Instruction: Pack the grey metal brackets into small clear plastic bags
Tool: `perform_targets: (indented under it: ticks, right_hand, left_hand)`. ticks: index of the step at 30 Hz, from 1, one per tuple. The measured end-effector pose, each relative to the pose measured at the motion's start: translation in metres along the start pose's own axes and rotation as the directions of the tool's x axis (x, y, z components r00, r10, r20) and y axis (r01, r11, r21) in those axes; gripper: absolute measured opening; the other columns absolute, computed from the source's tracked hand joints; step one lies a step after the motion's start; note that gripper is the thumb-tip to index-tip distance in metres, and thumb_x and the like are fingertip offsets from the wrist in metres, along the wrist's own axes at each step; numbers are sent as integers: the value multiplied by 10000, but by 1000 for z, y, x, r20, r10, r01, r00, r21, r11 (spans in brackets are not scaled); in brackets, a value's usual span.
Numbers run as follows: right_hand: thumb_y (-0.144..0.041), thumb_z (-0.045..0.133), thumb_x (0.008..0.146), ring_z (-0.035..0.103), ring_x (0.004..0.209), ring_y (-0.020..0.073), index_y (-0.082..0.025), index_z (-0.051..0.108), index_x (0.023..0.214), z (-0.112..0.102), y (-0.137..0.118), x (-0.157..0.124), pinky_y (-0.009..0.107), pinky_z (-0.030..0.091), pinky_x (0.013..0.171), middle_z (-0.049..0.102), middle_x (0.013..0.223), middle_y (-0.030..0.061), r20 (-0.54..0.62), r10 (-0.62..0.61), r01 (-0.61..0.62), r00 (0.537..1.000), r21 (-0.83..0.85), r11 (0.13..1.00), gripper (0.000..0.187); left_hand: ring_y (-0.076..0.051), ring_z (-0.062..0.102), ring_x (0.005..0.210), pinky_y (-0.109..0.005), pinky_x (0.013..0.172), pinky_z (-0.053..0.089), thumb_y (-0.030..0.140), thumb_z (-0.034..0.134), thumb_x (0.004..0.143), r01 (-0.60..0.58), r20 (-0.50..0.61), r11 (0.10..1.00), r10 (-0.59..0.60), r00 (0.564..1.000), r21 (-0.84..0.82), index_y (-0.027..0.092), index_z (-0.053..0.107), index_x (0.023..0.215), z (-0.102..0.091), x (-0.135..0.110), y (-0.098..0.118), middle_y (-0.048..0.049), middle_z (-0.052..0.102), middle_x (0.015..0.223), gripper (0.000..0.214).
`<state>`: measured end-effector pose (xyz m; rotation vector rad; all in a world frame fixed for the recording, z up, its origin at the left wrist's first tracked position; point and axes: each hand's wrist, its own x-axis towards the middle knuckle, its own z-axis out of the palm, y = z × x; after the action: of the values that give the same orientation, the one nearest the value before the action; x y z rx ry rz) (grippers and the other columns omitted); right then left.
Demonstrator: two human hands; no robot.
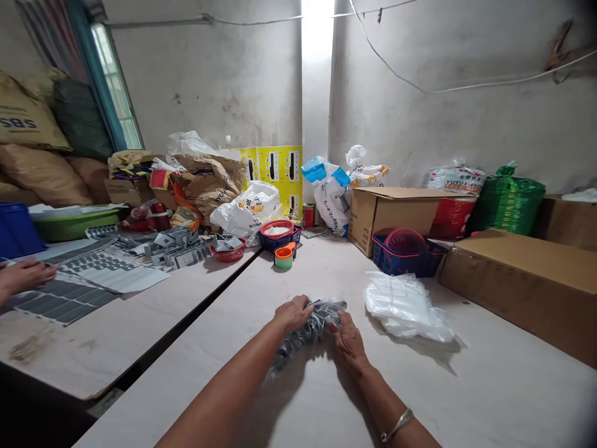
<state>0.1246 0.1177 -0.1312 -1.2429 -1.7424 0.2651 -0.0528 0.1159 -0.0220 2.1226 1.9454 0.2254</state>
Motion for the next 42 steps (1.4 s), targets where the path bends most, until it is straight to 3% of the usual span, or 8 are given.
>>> perform_targets:
  ticks: [3,6,13,23,28,32,37,42]
  right_hand:
    - [-395,356,871,548,1039,248,-160,481,1217,-5,-3,-5,416,412,899,564,1172,119,123,21,-8,992,-102,995,437]
    - [-372,393,866,497,1125,272,-150,447,1260,-9,-7,-10,445,387,927,533,1224,145,186,-45,71,981,-136,988,455]
    - [-407,436,861,505,1121,272,-224,453,1263,-17,-9,-27,442,385,938,571,1192,91,188,-162,175,969,-52,983,442]
    - [-349,483,815,480,1121,251,-229,435,1259,-36,-20,-32,433,352,962,534,1216,65,272,-76,87,959,-29,996,462]
    - [-345,545,761,493,1096,256,-213,401,1270,-46,-20,-31,425,371,948,519,1226,81,287,-112,91,951,85,992,546]
    - [-363,624,695,497,1107,272,-198,343,1307,-54,-16,-36,439,398,935,521,1226,102,308,-62,9,949,173,985,694]
    - [-305,581,739,510,1103,257,-181,487,1206,-54,-12,-37,439,381,965,557,1192,107,190,-43,-15,981,295,955,492]
    - [-306,592,747,587,962,234,-191,610,1083,-55,-7,-33,406,450,883,637,1041,70,242,-56,-86,969,539,838,356]
  left_hand:
    - [-233,546,1064,-358,868,408,475,313,864,-2,-14,1000,2,1000,-3,280,486,1124,4,1,-1,-44,548,1233,368]
    - [-237,562,1027,-362,839,415,447,317,865,-14,-20,1000,14,1000,-6,281,486,1099,4,1,0,-41,581,1175,333]
    - [-226,570,1002,-344,835,415,412,376,846,-93,2,996,93,996,5,285,493,1092,3,-8,11,-26,598,1141,300]
    - [-230,541,1051,-355,890,400,424,375,848,-179,57,984,177,983,25,264,477,1131,7,-15,23,-42,538,1218,340]
    - [-248,506,1106,-417,927,374,414,349,857,-165,54,985,162,985,45,277,458,1178,5,-22,24,-52,501,1258,366]
    - [-273,448,1176,-466,950,342,435,367,844,-144,35,989,142,989,46,295,438,1234,5,-26,24,-81,430,1310,420]
    - [-280,428,1206,-487,976,314,426,389,831,-139,71,990,137,988,17,316,353,1322,5,-24,21,-75,438,1341,505]
    - [-252,438,1205,-395,985,335,443,447,797,-158,118,987,158,980,-7,287,395,1295,0,-18,19,-45,444,1362,525]
